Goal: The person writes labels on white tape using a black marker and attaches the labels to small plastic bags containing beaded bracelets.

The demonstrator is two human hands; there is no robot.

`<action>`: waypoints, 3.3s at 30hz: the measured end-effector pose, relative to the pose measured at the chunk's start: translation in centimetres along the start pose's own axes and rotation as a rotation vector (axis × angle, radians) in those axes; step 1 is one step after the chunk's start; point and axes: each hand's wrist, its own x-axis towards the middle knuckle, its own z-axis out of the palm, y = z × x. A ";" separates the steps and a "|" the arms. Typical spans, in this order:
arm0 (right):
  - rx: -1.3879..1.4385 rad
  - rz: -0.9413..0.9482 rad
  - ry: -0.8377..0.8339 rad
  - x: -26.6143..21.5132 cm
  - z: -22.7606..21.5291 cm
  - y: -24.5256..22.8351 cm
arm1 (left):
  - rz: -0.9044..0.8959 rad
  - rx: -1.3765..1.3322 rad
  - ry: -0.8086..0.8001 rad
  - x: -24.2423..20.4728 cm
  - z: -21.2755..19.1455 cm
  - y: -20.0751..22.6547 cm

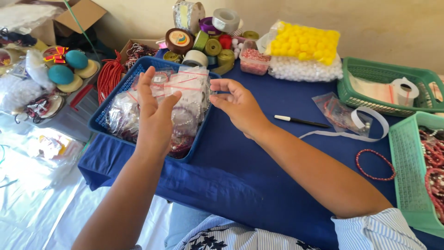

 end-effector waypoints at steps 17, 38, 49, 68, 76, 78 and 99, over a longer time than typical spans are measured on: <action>-0.030 0.079 0.162 -7.5 -8.9 -1.3 | 0.278 0.100 -0.243 -3.0 8.5 1.7; -1.375 -0.291 0.356 -14.8 -18.2 -0.8 | 0.430 0.612 -0.793 -5.7 18.7 -3.7; -1.390 -0.133 0.325 -14.8 -18.0 -0.6 | 0.540 0.586 -0.716 -6.4 18.7 -5.7; -0.643 -0.378 0.571 -15.6 -17.2 -0.5 | 0.433 0.572 -0.708 -6.3 19.0 -5.9; -1.049 -0.416 0.208 -15.3 -15.4 -1.7 | 0.471 0.587 -0.694 -6.3 19.0 -6.0; -1.106 -0.301 0.135 -15.2 -14.8 -1.8 | 0.434 0.571 -0.717 -6.2 19.0 -5.8; -1.203 -0.169 0.158 -16.0 -17.2 -0.8 | 0.580 0.635 -0.605 -5.9 18.7 -5.1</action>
